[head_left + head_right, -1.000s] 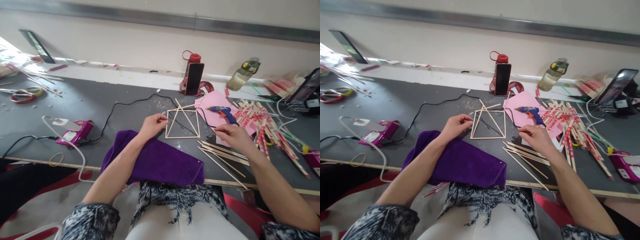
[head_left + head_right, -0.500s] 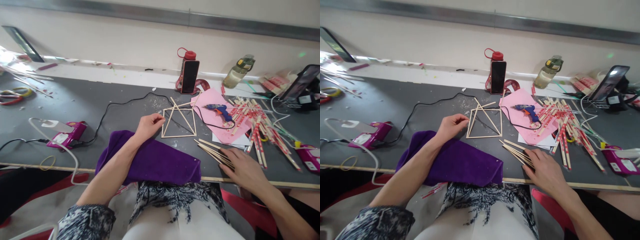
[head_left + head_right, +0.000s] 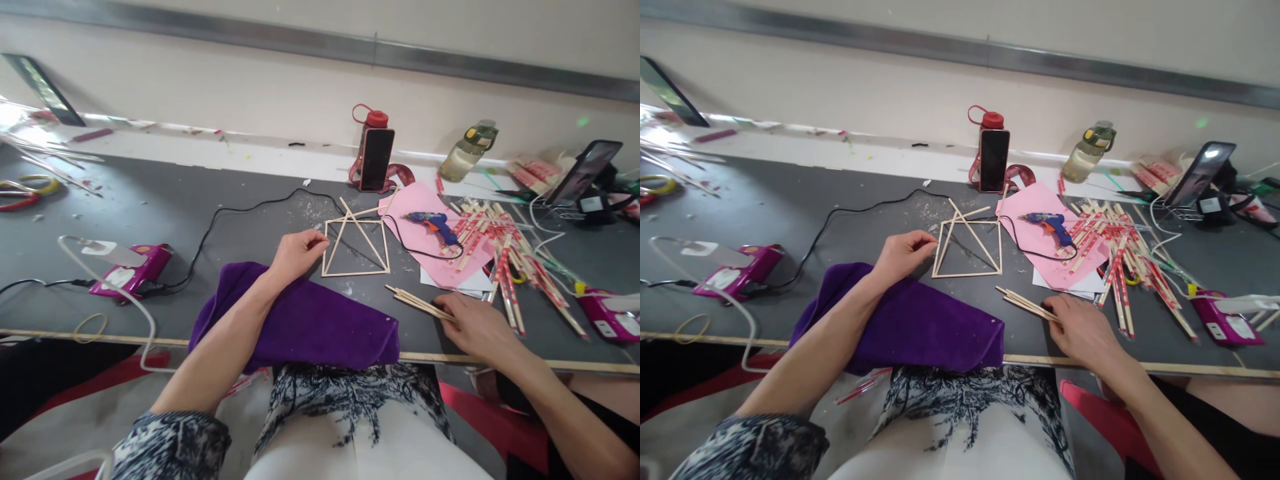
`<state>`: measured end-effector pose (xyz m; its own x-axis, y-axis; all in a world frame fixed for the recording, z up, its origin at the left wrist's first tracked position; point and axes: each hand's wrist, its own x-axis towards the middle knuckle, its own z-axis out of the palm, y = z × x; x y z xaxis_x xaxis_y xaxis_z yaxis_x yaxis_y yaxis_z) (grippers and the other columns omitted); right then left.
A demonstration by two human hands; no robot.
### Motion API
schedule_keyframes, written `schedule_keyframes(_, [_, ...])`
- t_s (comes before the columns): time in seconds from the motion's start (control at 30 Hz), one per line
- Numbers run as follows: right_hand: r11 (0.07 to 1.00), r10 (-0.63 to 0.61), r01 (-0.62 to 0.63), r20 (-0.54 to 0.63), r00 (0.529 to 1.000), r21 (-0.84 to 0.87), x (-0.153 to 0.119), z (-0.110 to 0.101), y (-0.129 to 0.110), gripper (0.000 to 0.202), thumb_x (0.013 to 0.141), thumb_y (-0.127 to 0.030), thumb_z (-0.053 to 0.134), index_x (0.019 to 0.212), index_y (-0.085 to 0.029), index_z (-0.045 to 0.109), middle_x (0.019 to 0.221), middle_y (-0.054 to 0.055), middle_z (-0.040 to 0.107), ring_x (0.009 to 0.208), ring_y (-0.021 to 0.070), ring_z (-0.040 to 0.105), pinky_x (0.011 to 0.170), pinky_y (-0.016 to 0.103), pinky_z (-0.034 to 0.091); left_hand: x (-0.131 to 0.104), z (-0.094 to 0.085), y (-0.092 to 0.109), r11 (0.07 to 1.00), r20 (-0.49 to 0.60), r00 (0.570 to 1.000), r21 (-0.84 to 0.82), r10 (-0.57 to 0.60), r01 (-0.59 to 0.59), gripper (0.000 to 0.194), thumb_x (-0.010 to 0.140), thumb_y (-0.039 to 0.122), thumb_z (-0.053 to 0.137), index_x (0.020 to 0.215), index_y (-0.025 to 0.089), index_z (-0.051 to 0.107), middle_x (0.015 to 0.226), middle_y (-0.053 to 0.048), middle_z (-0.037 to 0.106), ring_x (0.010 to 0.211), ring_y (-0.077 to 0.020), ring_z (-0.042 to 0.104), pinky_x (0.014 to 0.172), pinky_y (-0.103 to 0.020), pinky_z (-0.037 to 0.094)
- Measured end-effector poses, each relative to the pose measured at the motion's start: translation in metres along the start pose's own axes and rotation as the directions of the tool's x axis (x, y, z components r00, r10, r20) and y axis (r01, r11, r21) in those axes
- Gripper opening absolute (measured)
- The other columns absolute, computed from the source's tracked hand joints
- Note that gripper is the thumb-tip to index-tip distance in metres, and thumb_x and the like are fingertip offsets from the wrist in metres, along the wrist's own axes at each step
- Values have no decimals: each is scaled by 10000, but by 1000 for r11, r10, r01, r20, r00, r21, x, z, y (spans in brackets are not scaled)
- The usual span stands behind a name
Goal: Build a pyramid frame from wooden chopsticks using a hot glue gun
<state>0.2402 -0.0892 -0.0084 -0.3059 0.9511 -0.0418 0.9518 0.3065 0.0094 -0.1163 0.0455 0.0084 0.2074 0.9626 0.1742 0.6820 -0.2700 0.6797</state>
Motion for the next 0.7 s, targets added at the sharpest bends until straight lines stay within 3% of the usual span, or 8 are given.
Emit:
schedule_keyframes(0.17, [997, -6, 7, 12, 1000, -77, 2, -5, -6, 95, 780, -179, 468, 791, -214, 555, 813, 43, 603, 771, 207, 588, 658, 316, 390, 0, 1, -1, 1000, -1, 1000, 19, 11, -11, 261, 799, 356, 518, 862, 186, 706, 709, 1, 684, 614, -104, 566, 588, -200, 386])
schedule_keyframes(0.4, [987, -80, 79, -1, 997, -138, -1, 0, -15, 253, 795, -102, 431, 989, -186, 570, 857, 61, 609, 801, 216, 582, 696, 333, 389, 1, 1, -2, 999, 2, 1000, 31, 15, -15, 253, 800, 348, 519, 856, 187, 706, 703, 6, 683, 614, -103, 566, 599, -200, 385])
schedule_keyframes(0.7, [975, -129, 105, -114, 985, -194, -1, 14, -11, 188, 812, -72, 463, 934, -165, 571, 941, 87, 606, 857, 224, 560, 742, 339, 408, 0, 2, -2, 999, -14, 999, 35, 35, -35, 247, 801, 335, 519, 847, 183, 708, 708, 5, 688, 598, -97, 559, 587, -197, 379])
